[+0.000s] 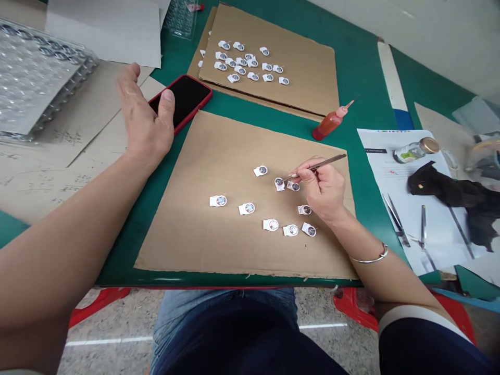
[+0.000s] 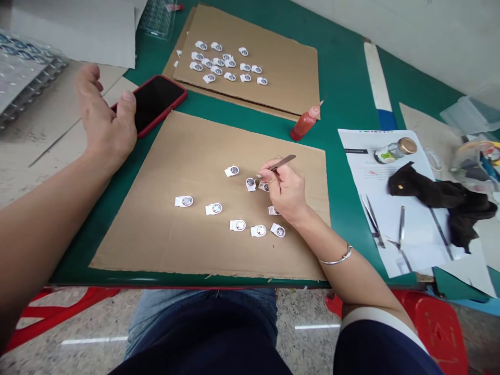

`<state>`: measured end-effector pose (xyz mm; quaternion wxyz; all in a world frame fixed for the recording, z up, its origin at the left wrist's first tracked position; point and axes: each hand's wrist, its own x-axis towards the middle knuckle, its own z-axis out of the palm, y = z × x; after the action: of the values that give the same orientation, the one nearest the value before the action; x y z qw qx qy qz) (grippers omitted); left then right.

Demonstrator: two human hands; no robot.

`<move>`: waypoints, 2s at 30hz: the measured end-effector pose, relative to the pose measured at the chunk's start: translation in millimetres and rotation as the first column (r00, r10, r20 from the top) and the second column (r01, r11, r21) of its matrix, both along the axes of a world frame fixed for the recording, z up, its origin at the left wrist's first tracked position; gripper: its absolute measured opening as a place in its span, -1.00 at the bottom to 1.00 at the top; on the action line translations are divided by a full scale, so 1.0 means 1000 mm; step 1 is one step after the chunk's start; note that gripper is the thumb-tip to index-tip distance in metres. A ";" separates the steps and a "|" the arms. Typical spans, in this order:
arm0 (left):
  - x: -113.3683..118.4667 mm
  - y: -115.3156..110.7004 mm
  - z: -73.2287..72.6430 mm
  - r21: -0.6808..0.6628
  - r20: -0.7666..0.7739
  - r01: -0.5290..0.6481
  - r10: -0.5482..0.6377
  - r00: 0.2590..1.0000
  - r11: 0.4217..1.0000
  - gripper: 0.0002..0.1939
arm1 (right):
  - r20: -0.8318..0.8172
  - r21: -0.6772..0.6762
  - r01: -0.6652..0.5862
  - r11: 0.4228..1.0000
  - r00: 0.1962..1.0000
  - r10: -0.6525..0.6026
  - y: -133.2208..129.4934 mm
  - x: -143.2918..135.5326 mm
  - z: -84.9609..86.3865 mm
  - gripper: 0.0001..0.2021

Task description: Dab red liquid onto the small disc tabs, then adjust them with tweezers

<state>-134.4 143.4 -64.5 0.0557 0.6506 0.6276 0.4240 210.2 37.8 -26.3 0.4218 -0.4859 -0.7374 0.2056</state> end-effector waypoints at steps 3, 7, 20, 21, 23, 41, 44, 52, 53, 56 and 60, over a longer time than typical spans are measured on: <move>-0.006 0.005 -0.008 0.039 0.004 0.029 -0.029 1.000 0.999 -0.22 | 0.046 0.038 -0.032 0.999 0.998 0.030 0.001 -0.002 0.002 -0.93; -0.013 0.010 -0.017 0.067 0.030 0.049 -0.051 0.998 0.997 -0.18 | 0.139 0.130 -0.092 0.987 0.988 0.073 0.002 -0.006 0.004 -0.93; -0.006 0.007 -0.007 0.078 0.029 -0.033 0.031 0.999 0.996 -0.19 | 0.070 -0.005 0.047 0.999 0.996 -0.047 0.003 -0.009 0.024 -0.81; -0.004 0.006 -0.006 0.078 0.028 -0.030 0.028 0.999 0.997 -0.21 | 0.034 0.008 0.061 0.998 0.998 -0.062 0.005 -0.012 0.027 -0.81; -0.001 0.004 -0.004 0.076 0.034 -0.026 0.023 0.999 0.997 -0.24 | -0.013 0.021 0.056 0.998 0.998 -0.056 0.010 -0.020 0.027 -0.81; 0.002 0.002 -0.005 0.060 0.060 -0.013 0.010 0.998 0.998 -0.18 | -0.022 0.016 0.015 1.000 1.000 -0.014 0.024 -0.035 -0.006 -0.85; 0.005 -0.001 -0.002 0.074 0.078 -0.008 0.002 0.997 0.997 -0.21 | -0.031 0.011 0.018 1.000 0.999 -0.018 0.024 -0.035 -0.007 -0.85; 0.010 -0.007 0.004 0.057 0.080 0.007 -0.011 0.997 0.998 -0.24 | -0.029 -0.008 0.029 1.000 0.999 -0.029 0.025 -0.034 -0.010 -0.82; 0.010 -0.007 0.004 0.051 0.079 0.009 -0.013 0.997 0.999 -0.23 | -0.019 -0.010 0.023 1.000 1.000 -0.023 0.025 -0.034 -0.009 -0.82; 0.010 -0.007 0.004 0.036 0.069 0.010 -0.012 0.998 0.999 -0.23 | 0.034 0.017 -0.002 1.000 0.999 0.001 0.025 -0.037 -0.006 -0.84; 0.008 -0.005 0.002 0.028 0.047 0.009 -0.010 0.999 1.000 -0.17 | 0.019 0.038 -0.008 0.999 1.000 0.008 0.026 -0.039 -0.008 -0.86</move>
<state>-126.2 138.9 -62.1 0.0635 0.6442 0.6171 0.4475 171.5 63.4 -33.9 0.4231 -0.4768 -0.7471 0.1884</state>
